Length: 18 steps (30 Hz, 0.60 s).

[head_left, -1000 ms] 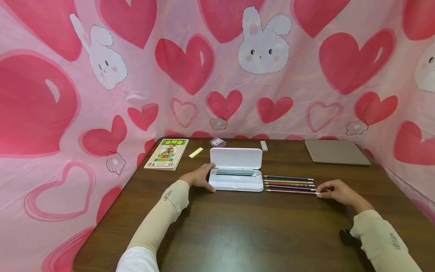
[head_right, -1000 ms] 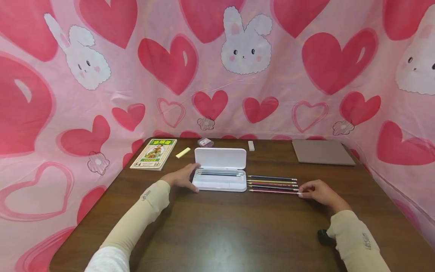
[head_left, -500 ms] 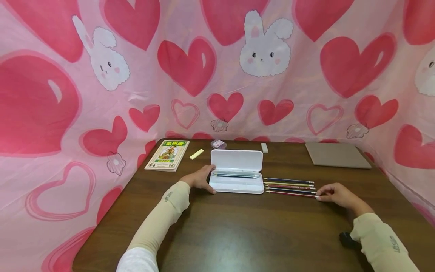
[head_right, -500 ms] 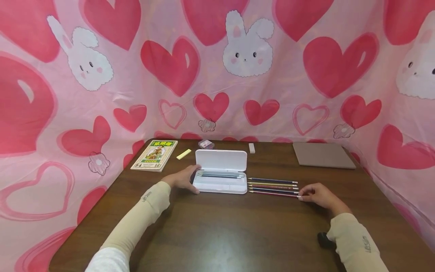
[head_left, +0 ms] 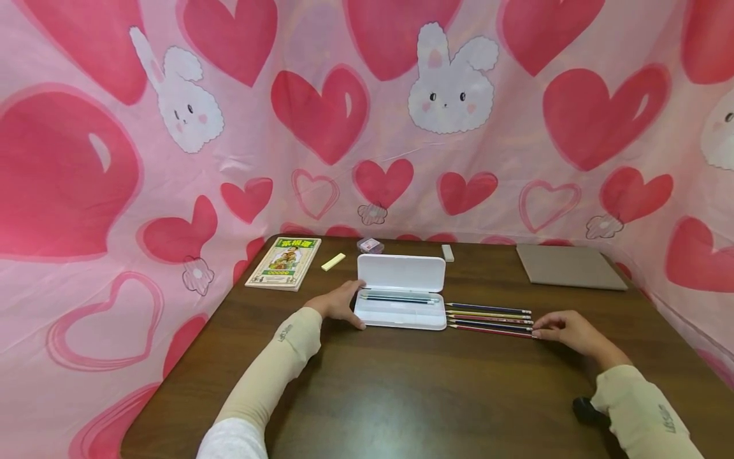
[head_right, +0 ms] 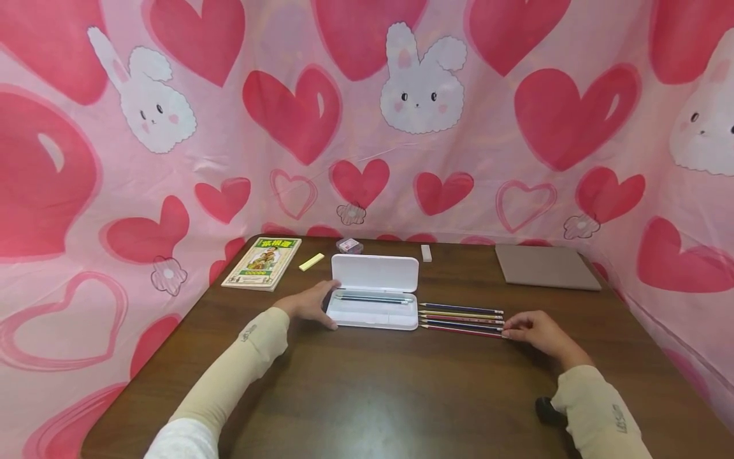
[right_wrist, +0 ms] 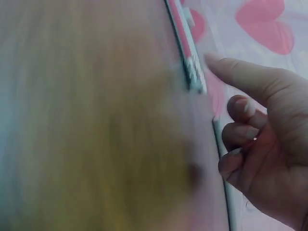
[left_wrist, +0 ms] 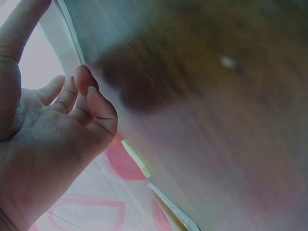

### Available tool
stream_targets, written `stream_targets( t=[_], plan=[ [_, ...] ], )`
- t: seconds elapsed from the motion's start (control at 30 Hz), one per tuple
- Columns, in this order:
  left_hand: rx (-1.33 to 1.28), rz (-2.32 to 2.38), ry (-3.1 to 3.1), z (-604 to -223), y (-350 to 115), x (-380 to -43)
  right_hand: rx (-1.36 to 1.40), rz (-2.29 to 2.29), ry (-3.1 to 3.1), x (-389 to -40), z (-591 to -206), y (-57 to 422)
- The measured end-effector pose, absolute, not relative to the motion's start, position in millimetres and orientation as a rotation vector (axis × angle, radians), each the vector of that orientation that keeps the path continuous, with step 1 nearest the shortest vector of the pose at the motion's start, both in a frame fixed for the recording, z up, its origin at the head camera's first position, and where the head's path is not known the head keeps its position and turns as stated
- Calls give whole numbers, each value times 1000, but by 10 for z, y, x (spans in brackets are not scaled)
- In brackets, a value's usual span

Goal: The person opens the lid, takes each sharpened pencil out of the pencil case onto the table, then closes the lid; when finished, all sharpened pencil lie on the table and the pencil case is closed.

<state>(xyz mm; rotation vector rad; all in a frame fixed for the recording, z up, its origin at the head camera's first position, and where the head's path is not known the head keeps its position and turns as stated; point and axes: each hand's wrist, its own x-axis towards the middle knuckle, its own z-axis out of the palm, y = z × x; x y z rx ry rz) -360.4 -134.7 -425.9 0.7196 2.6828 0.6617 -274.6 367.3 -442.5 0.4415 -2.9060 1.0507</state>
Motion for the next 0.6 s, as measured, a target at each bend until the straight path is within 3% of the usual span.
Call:
stream_targets(
  t=[0.6],
  plan=[
    [737, 671, 2680, -4265, -1338, -3611, 660, 1098, -2830, -3382, -4205, 2562]
  ],
)
